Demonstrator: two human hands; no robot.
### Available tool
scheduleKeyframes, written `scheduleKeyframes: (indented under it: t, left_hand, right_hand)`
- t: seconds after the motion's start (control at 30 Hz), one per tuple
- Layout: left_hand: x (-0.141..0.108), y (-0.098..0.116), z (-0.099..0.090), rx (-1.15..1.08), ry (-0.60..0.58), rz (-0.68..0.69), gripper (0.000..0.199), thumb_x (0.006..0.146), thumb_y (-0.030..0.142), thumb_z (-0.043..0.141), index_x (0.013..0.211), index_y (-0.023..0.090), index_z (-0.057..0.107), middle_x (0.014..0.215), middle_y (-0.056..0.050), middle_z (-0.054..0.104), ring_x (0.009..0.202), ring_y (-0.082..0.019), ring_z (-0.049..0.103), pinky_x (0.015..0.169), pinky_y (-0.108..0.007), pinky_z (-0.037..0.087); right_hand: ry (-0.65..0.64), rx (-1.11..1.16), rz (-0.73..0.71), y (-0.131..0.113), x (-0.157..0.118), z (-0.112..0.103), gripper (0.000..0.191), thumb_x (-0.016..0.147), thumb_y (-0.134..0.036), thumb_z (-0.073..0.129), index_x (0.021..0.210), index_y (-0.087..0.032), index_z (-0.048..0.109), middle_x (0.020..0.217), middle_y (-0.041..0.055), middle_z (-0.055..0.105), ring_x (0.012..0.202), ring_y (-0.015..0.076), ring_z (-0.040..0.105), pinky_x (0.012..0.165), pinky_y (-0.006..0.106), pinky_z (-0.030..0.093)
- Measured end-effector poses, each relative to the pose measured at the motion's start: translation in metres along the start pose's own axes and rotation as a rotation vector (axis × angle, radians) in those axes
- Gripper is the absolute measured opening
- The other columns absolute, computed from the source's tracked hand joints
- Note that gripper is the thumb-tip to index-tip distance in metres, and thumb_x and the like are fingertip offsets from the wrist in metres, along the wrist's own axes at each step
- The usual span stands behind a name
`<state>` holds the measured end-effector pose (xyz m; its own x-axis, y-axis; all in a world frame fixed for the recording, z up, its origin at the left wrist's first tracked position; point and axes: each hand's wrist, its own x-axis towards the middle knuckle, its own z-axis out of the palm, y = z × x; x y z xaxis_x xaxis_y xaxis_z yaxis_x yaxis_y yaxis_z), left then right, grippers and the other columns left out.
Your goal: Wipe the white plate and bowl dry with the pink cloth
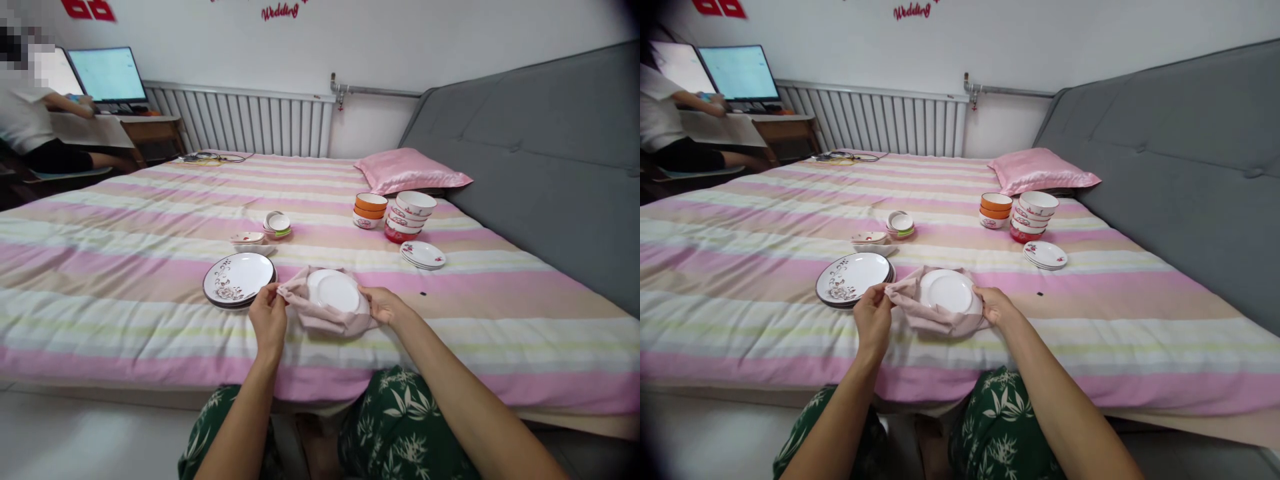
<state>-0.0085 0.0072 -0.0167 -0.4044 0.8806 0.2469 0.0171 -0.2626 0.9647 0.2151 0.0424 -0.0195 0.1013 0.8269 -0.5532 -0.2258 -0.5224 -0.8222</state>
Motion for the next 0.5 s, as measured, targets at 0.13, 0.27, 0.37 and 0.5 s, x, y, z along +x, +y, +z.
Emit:
scheduleKeyframes:
  t: [0.13, 0.27, 0.37, 0.5]
  left_hand:
    - [0.007, 0.006, -0.005, -0.074, 0.177, 0.035, 0.018, 0.072, 0.026, 0.061, 0.086, 0.015, 0.059, 0.078, -0.004, 0.066, 0.074, -0.015, 0.063, 0.068, -0.025, 0.049]
    - [0.008, 0.009, -0.008, -0.062, 0.166, 0.023, 0.018, 0.072, 0.027, 0.059, 0.087, 0.015, 0.057, 0.078, -0.003, 0.065, 0.074, -0.015, 0.063, 0.068, -0.025, 0.05]
    - [-0.001, 0.012, 0.0, 0.033, 0.034, 0.106, 0.017, 0.074, 0.024, 0.056, 0.09, 0.016, 0.057, 0.082, -0.003, 0.065, 0.078, -0.015, 0.062, 0.072, -0.025, 0.049]
    - [-0.018, 0.012, 0.026, 0.108, -0.251, 0.159, 0.021, 0.078, 0.027, 0.053, 0.096, 0.016, 0.058, 0.089, -0.005, 0.066, 0.08, -0.016, 0.062, 0.071, -0.026, 0.049]
  right_hand:
    - [0.009, 0.06, 0.002, 0.003, -0.001, -0.002, 0.018, 0.083, -0.011, 0.048, 0.095, -0.006, 0.061, 0.07, 0.0086, 0.069, 0.064, 0.0154, 0.064, 0.065, 0.026, 0.054]
    - [0.042, 0.048, -0.003, 0.008, 0.001, -0.006, 0.019, 0.081, -0.01, 0.05, 0.095, -0.006, 0.061, 0.065, 0.007, 0.068, 0.058, 0.0154, 0.062, 0.06, 0.027, 0.052]
    - [0.052, 0.014, -0.027, 0.012, 0.002, -0.007, 0.016, 0.079, -0.011, 0.051, 0.091, -0.008, 0.062, 0.063, 0.0052, 0.066, 0.056, 0.015, 0.061, 0.058, 0.027, 0.051]
    - [0.035, -0.036, -0.062, 0.016, 0.004, -0.006, 0.012, 0.077, -0.012, 0.053, 0.083, -0.009, 0.062, 0.061, 0.0048, 0.066, 0.057, 0.0157, 0.061, 0.055, 0.026, 0.049]
